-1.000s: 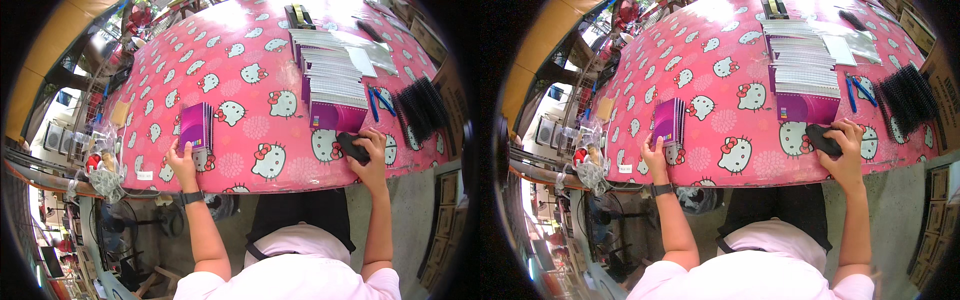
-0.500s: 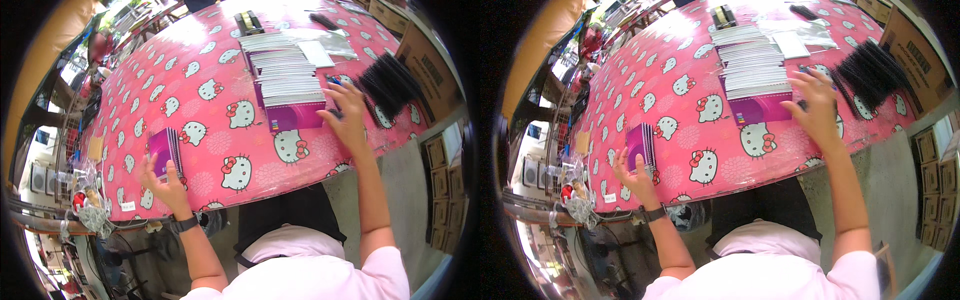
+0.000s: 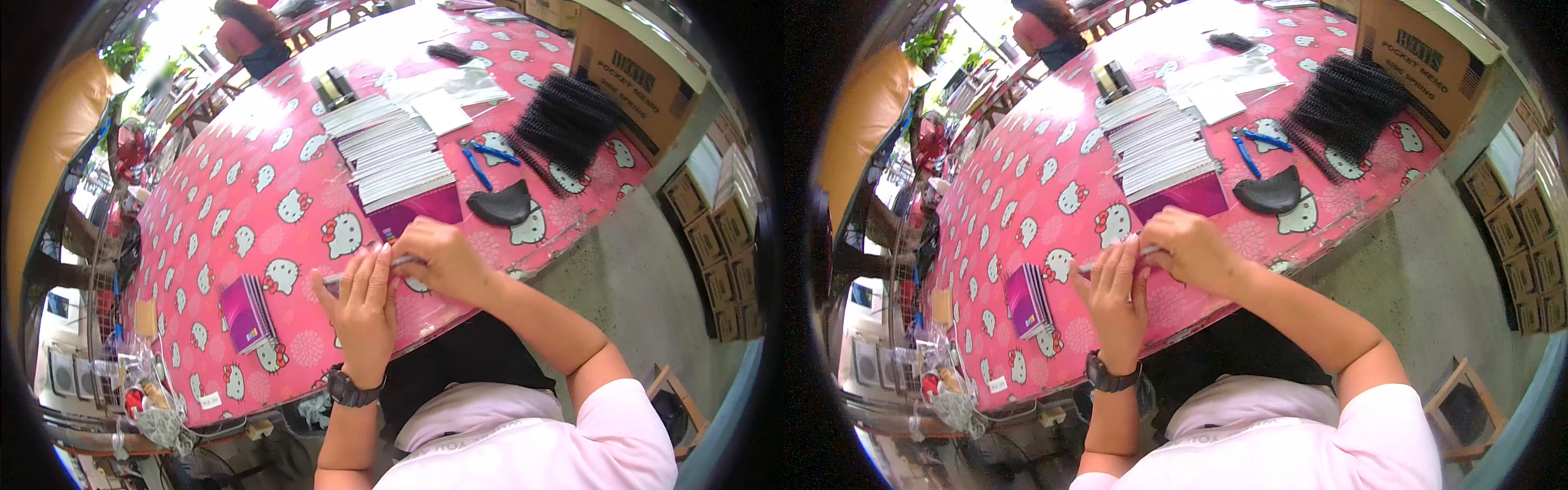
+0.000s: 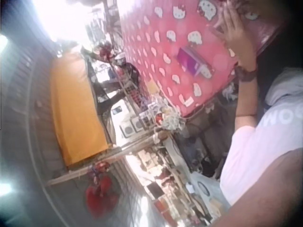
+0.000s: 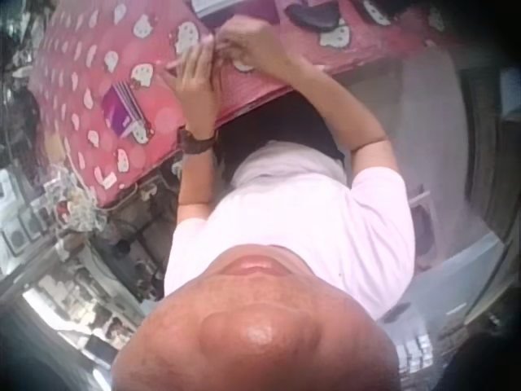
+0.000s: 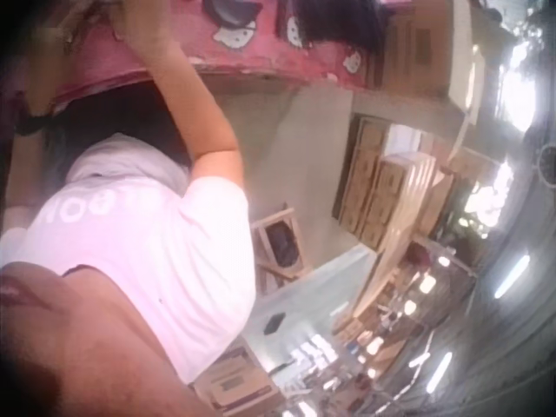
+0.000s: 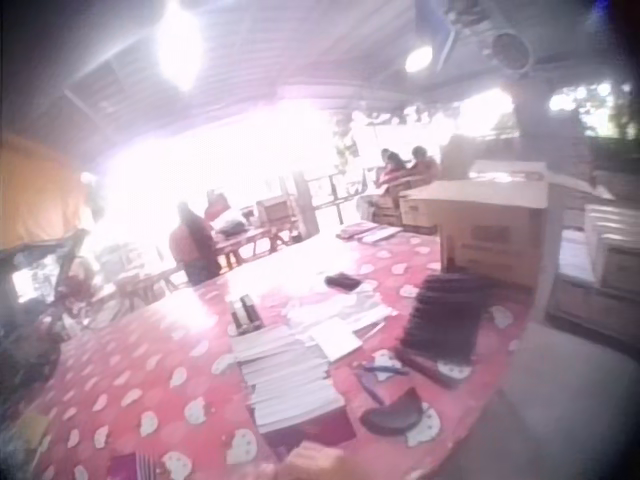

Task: The person assembles spiral notebooks by hand by picking up a pre-punched paper stack and cover, threading a black plastic spiral through the holes, and placing the finished notebook onto a stack.

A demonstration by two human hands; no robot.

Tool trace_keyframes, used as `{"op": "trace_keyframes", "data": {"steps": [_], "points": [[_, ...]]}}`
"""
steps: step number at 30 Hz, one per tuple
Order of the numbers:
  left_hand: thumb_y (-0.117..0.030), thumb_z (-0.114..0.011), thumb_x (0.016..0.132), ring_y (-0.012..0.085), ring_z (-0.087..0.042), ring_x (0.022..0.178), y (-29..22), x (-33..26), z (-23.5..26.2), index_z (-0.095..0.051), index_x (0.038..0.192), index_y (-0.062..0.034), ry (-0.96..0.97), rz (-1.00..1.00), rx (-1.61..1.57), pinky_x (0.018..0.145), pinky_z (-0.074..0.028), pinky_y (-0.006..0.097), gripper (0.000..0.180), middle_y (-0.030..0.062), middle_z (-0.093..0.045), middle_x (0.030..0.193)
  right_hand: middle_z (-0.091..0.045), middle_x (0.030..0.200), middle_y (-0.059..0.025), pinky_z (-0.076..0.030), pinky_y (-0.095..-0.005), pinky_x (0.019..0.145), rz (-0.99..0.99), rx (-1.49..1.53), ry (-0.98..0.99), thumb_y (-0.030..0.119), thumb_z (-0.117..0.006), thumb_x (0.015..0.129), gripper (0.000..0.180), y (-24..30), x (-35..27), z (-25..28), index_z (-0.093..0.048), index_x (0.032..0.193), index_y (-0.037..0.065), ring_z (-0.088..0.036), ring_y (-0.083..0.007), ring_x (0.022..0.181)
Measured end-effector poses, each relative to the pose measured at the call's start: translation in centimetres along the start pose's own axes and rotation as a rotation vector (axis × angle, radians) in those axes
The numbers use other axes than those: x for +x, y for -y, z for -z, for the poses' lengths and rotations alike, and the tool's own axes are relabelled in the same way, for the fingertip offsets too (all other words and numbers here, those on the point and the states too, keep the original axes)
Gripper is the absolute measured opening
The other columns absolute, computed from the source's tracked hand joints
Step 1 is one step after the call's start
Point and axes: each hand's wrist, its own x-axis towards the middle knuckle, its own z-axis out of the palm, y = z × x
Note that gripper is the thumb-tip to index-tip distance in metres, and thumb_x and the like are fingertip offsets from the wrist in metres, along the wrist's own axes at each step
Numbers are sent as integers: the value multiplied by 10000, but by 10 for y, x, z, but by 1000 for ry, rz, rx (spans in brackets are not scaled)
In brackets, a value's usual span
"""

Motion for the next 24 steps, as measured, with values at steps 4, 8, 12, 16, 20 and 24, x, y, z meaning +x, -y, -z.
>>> {"op": "trace_keyframes", "data": {"steps": [4,8,12,16,20,24], "points": [[-6,-590,780,216,-602,823,8,-12,-17,-662,1063,-93,8,-64,-117,841,-404,377,305,56,-631,870,-621,811,-118,-483,-376,720,-99,14,196,115,-696,732,148,-15,-12,19,-649,847,35,-597,-291,803],[5,-595,761,218,-589,790,13,-13,-12,-687,1036,-93,-14,-73,-184,728,-415,343,306,59,-634,856,-641,839,-143,-485,-366,749,-388,-173,-96,207,-675,787,213,-68,-4,96,-677,920,41,-619,-288,800],[14,-585,729,211,-594,815,16,-12,-10,-691,1013,-101,3,-103,-167,734,-415,341,324,45,-632,867,-631,835,-146,-485,-408,746,-409,-832,-245,196,-693,755,184,-154,-29,146,-658,839,36,-611,-315,804],[-1,-597,735,199,-592,825,15,-17,-3,-692,1033,-124,-4,-90,-150,733,-412,334,337,28,-633,902,-621,846,-147,-487,-421,749,-534,-787,-130,154,-681,754,131,-149,-30,135,-638,799,39,-608,-321,828],[-36,-621,742,193,-589,834,17,-16,-3,-692,1041,-139,-8,-108,-162,727,-409,332,324,17,-630,939,-626,843,-137,-485,-424,745,-571,-796,-188,144,-671,761,121,-147,-23,140,-637,804,36,-610,-323,842],[-54,-639,737,195,-587,836,14,-17,0,-694,1037,-144,-4,-110,-142,724,-409,334,318,20,-630,928,-604,881,-166,-480,-407,752,-351,-787,-334,34,-612,750,204,-137,-15,152,-625,954,23,-606,-332,844]]}}
